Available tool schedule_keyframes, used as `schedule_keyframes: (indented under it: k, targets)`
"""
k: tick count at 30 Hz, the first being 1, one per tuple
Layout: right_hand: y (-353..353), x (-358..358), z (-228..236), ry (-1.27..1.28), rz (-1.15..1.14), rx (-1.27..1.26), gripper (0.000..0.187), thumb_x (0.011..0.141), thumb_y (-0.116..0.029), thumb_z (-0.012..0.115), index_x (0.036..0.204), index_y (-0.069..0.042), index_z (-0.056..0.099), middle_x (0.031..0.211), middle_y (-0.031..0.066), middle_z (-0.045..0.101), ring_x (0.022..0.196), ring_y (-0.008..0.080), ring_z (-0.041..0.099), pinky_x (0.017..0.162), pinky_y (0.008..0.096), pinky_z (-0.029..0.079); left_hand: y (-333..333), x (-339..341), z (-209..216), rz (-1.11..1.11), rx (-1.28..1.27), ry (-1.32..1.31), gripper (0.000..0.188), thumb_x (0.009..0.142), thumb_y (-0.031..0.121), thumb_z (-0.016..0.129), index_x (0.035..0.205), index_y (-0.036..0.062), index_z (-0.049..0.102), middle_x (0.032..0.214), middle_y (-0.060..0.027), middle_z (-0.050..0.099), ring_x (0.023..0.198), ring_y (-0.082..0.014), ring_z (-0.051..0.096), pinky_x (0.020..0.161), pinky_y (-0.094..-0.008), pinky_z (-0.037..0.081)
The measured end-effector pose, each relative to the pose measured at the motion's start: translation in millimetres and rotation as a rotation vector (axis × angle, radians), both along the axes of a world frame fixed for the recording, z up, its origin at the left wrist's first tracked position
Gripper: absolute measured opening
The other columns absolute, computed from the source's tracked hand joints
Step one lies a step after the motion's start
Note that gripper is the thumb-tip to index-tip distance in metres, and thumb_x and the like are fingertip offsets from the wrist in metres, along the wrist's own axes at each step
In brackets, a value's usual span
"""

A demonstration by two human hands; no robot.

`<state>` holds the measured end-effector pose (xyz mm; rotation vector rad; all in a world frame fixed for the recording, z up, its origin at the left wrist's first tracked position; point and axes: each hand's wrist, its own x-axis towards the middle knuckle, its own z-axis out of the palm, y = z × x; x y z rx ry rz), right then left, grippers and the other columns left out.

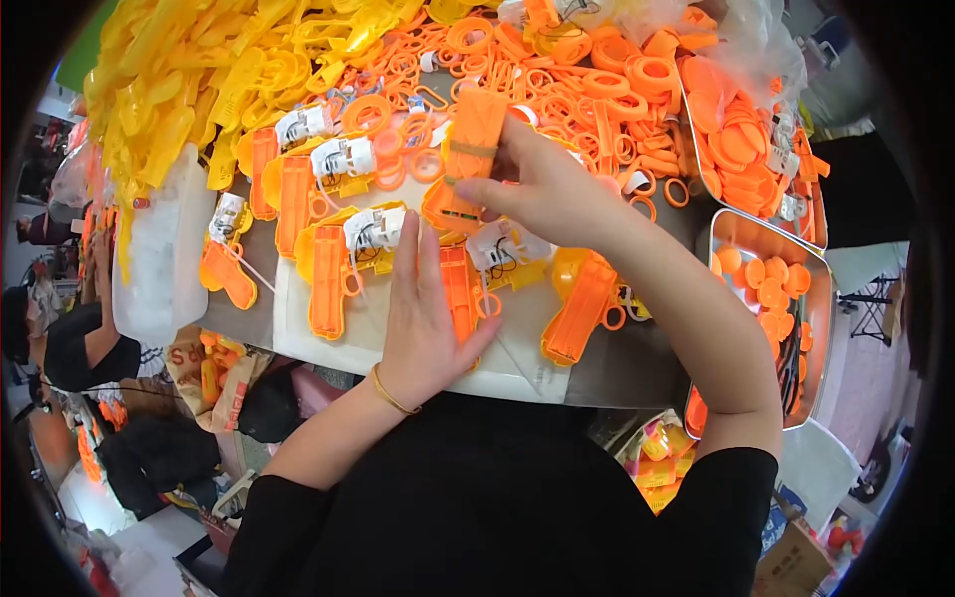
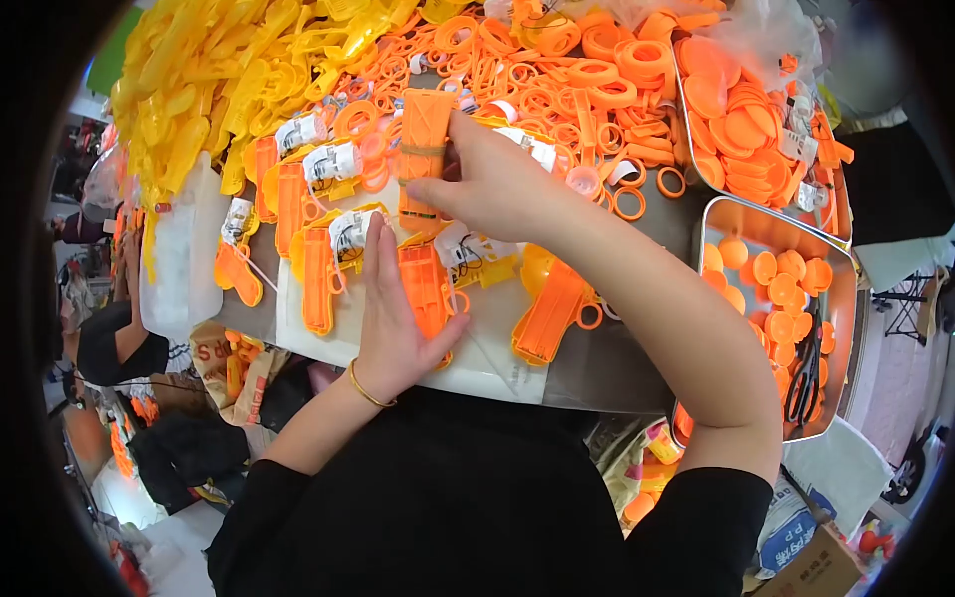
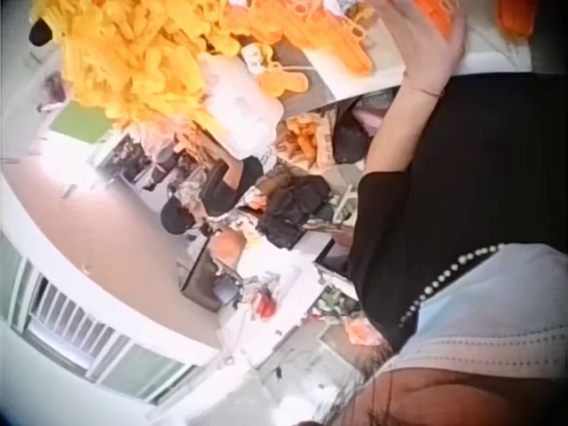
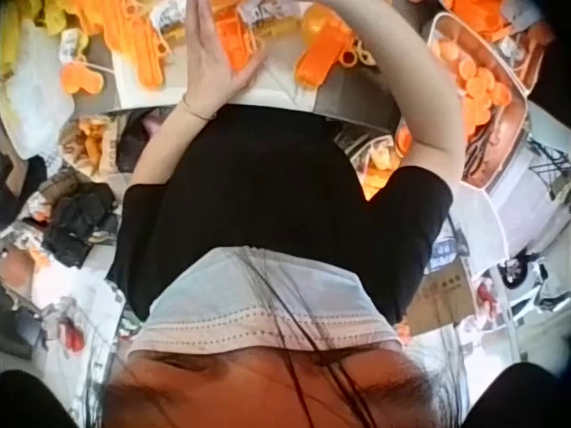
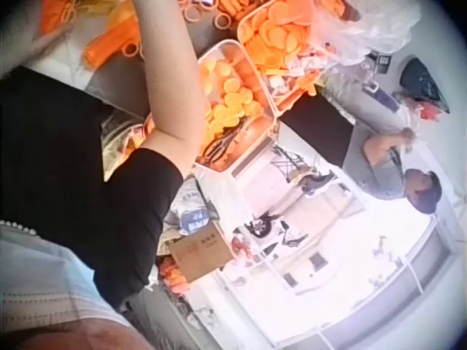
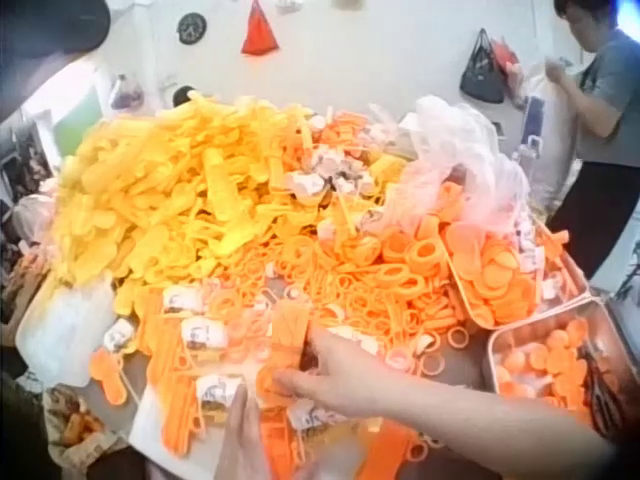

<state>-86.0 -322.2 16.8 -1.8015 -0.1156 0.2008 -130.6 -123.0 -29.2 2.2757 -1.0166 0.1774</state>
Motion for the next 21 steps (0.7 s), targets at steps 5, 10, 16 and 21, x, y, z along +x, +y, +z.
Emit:
schedule_keyframes:
  k: [5, 10, 16, 21]
  targets:
    - [12, 11, -5, 0.045, 0.071, -0.120, 0.047, 0.085, -0.015, 0.063, 0.124, 0.001, 0.041, 0.104, 0.0099, 0.060, 0.086, 0.0131, 0.060, 0.069, 0.0277, 0.053, 1, 2, -7, -0.006, -0.044, -0.011, 0.103, 0.070, 0.024, 0.073, 0.143, -0.0014, 0.004, 0.145, -0.0293, 0.007, 0.136, -0.0437, 0.012, 0.109, -0.0479, 0.021]
    - [15, 10, 10, 0.170, 0.193, -0.172, 0.043, 0.086, -0.018, 0.063, 0.119, 0.001, 0.043, 0.102, 0.0104, 0.060, 0.081, 0.0131, 0.061, 0.066, 0.0278, 0.053, 5, 3, -6, -0.017, -0.061, 0.020, 0.106, 0.067, 0.024, 0.074, 0.143, 0.0016, 0.003, 0.146, -0.0279, 0.007, 0.136, -0.0429, 0.012, 0.109, -0.0482, 0.021]
    - [9, 19, 2, 0.096, 0.172, -0.122, 0.044, 0.086, -0.020, 0.063, 0.120, 0.000, 0.044, 0.100, 0.0092, 0.061, 0.083, 0.0135, 0.061, 0.067, 0.0278, 0.053, 7, 9, -4, -0.067, -0.084, 0.042, 0.105, 0.066, 0.020, 0.074, 0.145, 0.0052, 0.005, 0.147, -0.0261, 0.004, 0.136, -0.0418, 0.015, 0.108, -0.0453, 0.026]
    - [7, 18, 0, 0.149, 0.139, -0.009, 0.044, 0.086, -0.020, 0.063, 0.121, -0.001, 0.043, 0.101, 0.0094, 0.061, 0.081, 0.0133, 0.062, 0.068, 0.0271, 0.053, 8, 9, -3, -0.089, -0.089, 0.040, 0.109, 0.064, 0.019, 0.076, 0.145, 0.0067, 0.004, 0.147, -0.0256, 0.004, 0.136, -0.0418, 0.017, 0.108, -0.0459, 0.027]
